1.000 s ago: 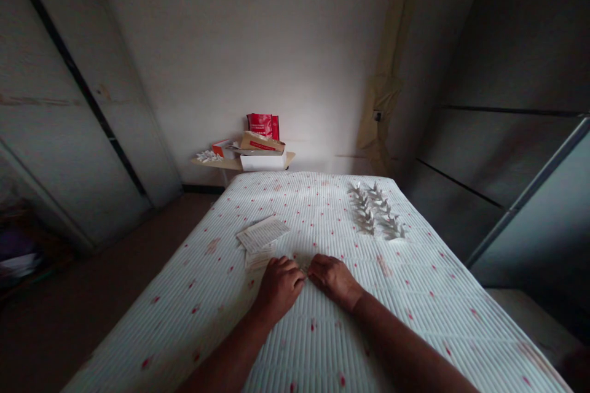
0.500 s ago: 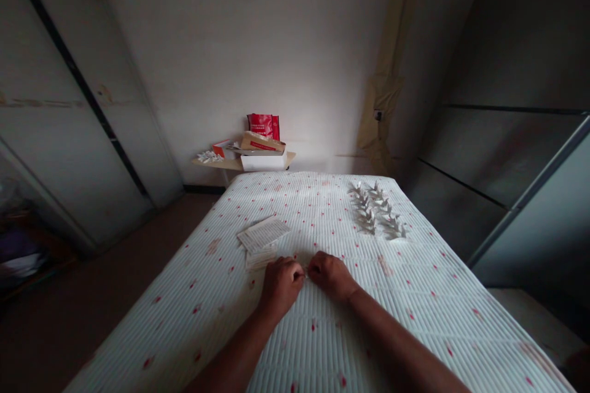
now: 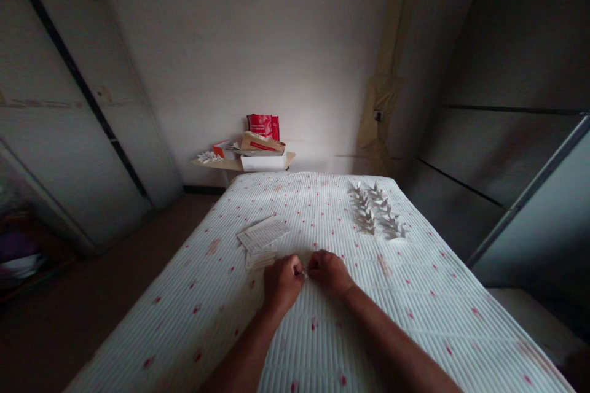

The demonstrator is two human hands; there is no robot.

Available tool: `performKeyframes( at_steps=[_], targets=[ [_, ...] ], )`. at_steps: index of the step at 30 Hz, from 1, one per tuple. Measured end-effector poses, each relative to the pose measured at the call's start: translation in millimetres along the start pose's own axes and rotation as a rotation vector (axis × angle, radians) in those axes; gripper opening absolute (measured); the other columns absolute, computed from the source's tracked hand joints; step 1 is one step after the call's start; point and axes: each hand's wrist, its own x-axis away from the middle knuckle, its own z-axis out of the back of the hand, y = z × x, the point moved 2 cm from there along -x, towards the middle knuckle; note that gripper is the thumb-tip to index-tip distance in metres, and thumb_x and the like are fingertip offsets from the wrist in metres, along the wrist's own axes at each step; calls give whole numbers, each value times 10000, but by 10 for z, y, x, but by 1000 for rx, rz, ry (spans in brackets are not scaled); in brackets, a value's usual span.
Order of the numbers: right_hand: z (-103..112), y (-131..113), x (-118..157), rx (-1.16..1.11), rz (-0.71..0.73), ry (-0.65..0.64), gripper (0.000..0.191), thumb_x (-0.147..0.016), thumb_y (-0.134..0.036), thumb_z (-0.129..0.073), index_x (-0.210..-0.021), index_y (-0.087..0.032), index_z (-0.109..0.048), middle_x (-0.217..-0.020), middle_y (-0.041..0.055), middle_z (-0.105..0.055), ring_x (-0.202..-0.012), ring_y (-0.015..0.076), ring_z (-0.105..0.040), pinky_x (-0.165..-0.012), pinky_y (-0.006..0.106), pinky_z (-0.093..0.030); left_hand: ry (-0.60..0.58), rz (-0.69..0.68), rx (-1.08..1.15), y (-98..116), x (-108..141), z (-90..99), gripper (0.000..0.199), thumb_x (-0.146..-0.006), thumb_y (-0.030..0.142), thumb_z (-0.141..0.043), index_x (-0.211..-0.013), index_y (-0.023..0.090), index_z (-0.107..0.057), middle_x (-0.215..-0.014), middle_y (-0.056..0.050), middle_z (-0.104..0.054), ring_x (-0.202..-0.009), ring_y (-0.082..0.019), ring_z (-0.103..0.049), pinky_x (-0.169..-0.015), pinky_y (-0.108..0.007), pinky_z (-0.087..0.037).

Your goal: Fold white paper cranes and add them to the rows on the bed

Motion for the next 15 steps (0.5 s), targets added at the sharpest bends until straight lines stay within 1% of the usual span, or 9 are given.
performKeyframes(
  at_steps=[2, 4, 7, 11, 15],
  targets=[
    [12, 12, -9, -40, -11, -21, 184, -699, -120, -522, -782, -174, -677, -812, 41, -674, -733, 134, -599, -593, 197, -352, -45, 59, -12, 1, -21, 4, 58, -694, 156, -557, -713, 210, -570, -708, 50, -627, -708, -108, -561, -595, -210, -277],
    [23, 27, -15, -78, -5, -28, 189, -689, -104, -521, -775, -171, -675, -796, 31, -670, -727, 125, -593, -597, 189, -352, -64, 66, -26, 2, -39, 7, 59, -694, 160, -563, -716, 214, -568, -703, 57, -629, -694, -104, -561, -583, -210, -268],
    [19, 44, -14, -114, -1, -28, 161, -684, -113, -538, -756, -171, -671, -777, 21, -664, -711, 118, -584, -589, 185, -348, -62, 57, -34, 2, -53, 14, 41, -693, 182, -584, -707, 215, -564, -706, 60, -632, -692, -107, -566, -581, -214, -266],
    [-13, 31, -8, -86, -24, 6, 97, -673, -201, -607, -750, -174, -660, -765, 19, -650, -668, 121, -563, -549, 198, -322, -77, 67, -53, 13, -50, 25, 64, -684, 162, -571, -719, 216, -570, -734, 58, -644, -718, -108, -570, -580, -219, -266],
    [-42, -6, -7, -55, -61, 12, 92, -666, -200, -609, -743, -179, -655, -770, 22, -641, -658, 122, -556, -537, 201, -313, -84, 68, -73, 25, -48, 35, 81, -684, 152, -541, -727, 216, -568, -728, 53, -643, -701, -111, -562, -572, -224, -261]
  ],
)
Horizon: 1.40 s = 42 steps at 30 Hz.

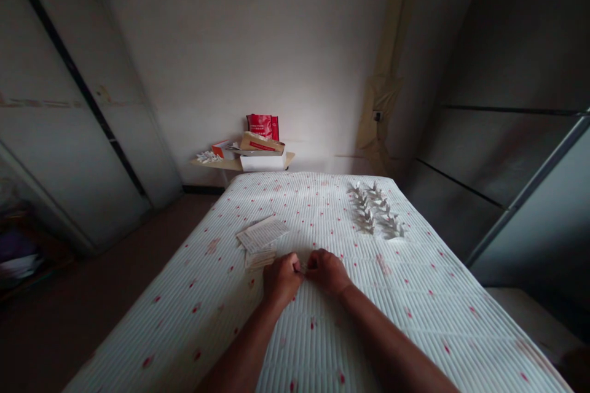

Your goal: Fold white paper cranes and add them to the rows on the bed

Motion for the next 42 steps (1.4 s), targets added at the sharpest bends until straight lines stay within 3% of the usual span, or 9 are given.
performKeyframes(
  at_steps=[9, 14, 17, 23, 28, 31, 34, 38, 42],
  targets=[
    [34, 129, -40, -91, 30, 35, 186, -628, -59, -534, -731, -156, -655, -767, 41, -647, -691, 137, -575, -591, 204, -375, 49, -26, 21, -24, 5, -16, 75, -688, 157, -561, -728, 218, -547, -686, 71, -613, -663, -96, -554, -561, -217, -252],
    [36, 271, -38, -299, 209, 83, 335, -626, -15, -491, -865, -174, -665, -917, 39, -639, -815, 134, -590, -716, 202, -428, 89, -112, 31, -24, 43, -69, 110, -720, 121, -523, -718, 211, -586, -716, 42, -627, -727, -111, -554, -623, -215, -289],
    [55, 270, -14, -362, 288, 78, 328, -694, -40, -453, -879, -186, -681, -895, 35, -656, -828, 136, -599, -746, 213, -438, 131, -165, -13, 7, 100, -59, 139, -754, 130, -503, -705, 206, -609, -735, 10, -623, -745, -130, -542, -665, -241, -301],
    [138, 173, 40, -199, 291, 35, 307, -727, -76, -446, -838, -190, -709, -852, 37, -684, -806, 148, -610, -733, 217, -427, 209, -250, -129, 85, 212, 53, 139, -783, 162, -514, -752, 223, -635, -813, -26, -603, -860, -183, -511, -739, -311, -300],
    [173, 184, 57, -131, 272, -12, 268, -732, -104, -467, -798, -188, -713, -810, 30, -694, -775, 145, -615, -717, 205, -419, 195, -295, -146, 85, 265, 54, 159, -796, 171, -504, -793, 229, -652, -835, -37, -597, -873, -189, -502, -757, -325, -310],
    [160, 214, 44, -140, 287, -21, 274, -731, -90, -466, -801, -187, -713, -805, 29, -689, -774, 142, -615, -719, 206, -427, 198, -282, -125, 89, 297, 42, 128, -789, 277, -540, -829, 225, -650, -853, -41, -599, -886, -201, -504, -773, -332, -321],
    [128, 240, 23, -161, 360, 54, 352, -724, -40, -454, -918, -199, -701, -942, 44, -666, -879, 147, -600, -786, 228, -435, 179, -267, -124, 114, 311, 38, 189, -748, 378, -587, -829, 220, -652, -864, -48, -603, -897, -220, -508, -769, -339, -336],
    [72, 240, 13, -138, 501, 70, 403, -753, -27, -463, -983, -272, -687, -1076, 26, -629, -1055, 162, -521, -891, 282, -411, 165, -251, -136, 140, 303, 35, 160, -756, 286, -566, -872, 223, -657, -890, -47, -622, -918, -221, -517, -790, -346, -349],
    [96, 210, 34, -83, 511, 60, 300, -782, -83, -497, -947, -238, -695, -1026, 43, -644, -992, 173, -531, -865, 284, -417, 145, -257, -107, 127, 294, 19, 181, -760, 240, -546, -895, 219, -664, -884, -48, -639, -923, -213, -528, -820, -339, -356]
  ],
)
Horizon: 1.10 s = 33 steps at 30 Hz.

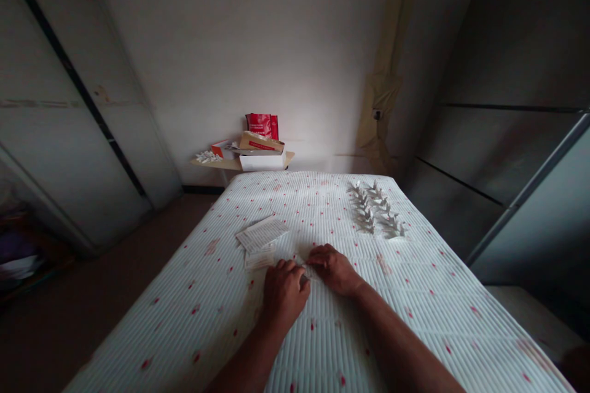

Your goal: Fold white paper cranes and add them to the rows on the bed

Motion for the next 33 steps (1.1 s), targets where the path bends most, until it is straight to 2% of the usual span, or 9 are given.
performKeyframes(
  at_steps=[5, 9, 13, 21, 28, 33],
  targets=[
    [76, -75, 6, -8, -26, -45, 268, -731, -57, -506, -883, -184, -688, -914, 48, -648, -909, 167, -555, -813, 256, -416, 25, -33, 67, -28, 27, 9, 185, -756, 257, -562, -904, 210, -663, -904, -43, -659, -938, -213, -537, -850, -339, -357],
    [113, -117, 13, -39, -66, -68, 257, -703, -37, -504, -829, -178, -678, -832, 24, -628, -808, 138, -563, -732, 217, -409, 13, -67, 115, -30, 80, 55, 219, -775, 350, -558, -925, 221, -653, -953, -35, -661, -954, -216, -538, -858, -343, -353],
    [122, -130, 24, -56, -69, -75, 210, -695, -49, -525, -788, -174, -667, -806, 11, -611, -766, 127, -553, -685, 199, -398, -31, -38, 103, -22, 117, 69, 321, -697, 424, -637, -955, 233, -639, -1021, -30, -645, -995, -243, -521, -866, -362, -347],
    [70, -74, 38, -62, 0, -32, 258, -755, -82, -524, -920, -214, -672, -901, 23, -615, -884, 140, -549, -770, 218, -415, -40, -57, 153, -72, 92, 23, 313, -721, 199, -593, -1026, 256, -630, -1073, -11, -627, -1028, -193, -509, -902, -335, -344],
    [102, -120, 31, -5, 6, -38, 221, -733, -75, -566, -858, -203, -696, -921, 46, -599, -924, 157, -542, -804, 242, -430, -10, -67, 169, -160, 65, 38, 353, -722, 97, -551, -1010, 274, -652, -1032, -9, -628, -1011, -184, -505, -894, -330, -353],
    [73, -125, 29, -7, 84, -11, 248, -720, -51, -576, -867, -218, -686, -962, 46, -607, -976, 162, -521, -841, 259, -417, -16, -81, 129, -204, 37, 46, 399, -727, 45, -524, -997, 303, -665, -1007, -21, -608, -994, -184, -490, -880, -325, -364]
  ],
)
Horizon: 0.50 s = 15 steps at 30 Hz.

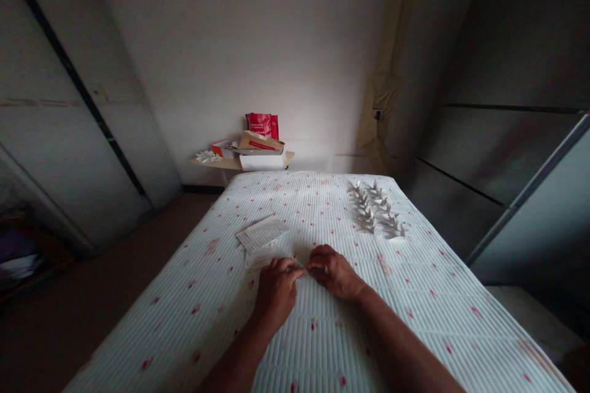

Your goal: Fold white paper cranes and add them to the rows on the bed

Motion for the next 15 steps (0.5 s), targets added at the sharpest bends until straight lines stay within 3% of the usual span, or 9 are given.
performKeyframes(
  at_steps=[8, 15],
  targets=[
    [-134, 41, -25, 52, 8, -5, 125, -744, -187, -638, -855, -231, -675, -862, 28, -619, -856, 166, -535, -785, 286, -390, -34, 45, 38, -119, -68, -62, 348, -710, 52, -554, -919, 291, -697, -940, -17, -610, -947, -173, -496, -849, -304, -373],
    [-170, 33, -31, 60, -23, 14, 61, -754, -194, -629, -776, -216, -681, -814, 31, -612, -820, 161, -536, -754, 271, -385, 47, 21, 4, -84, -3, -17, 270, -698, 102, -601, -907, 252, -681, -901, -12, -620, -925, -177, -499, -830, -311, -357]
  ],
)
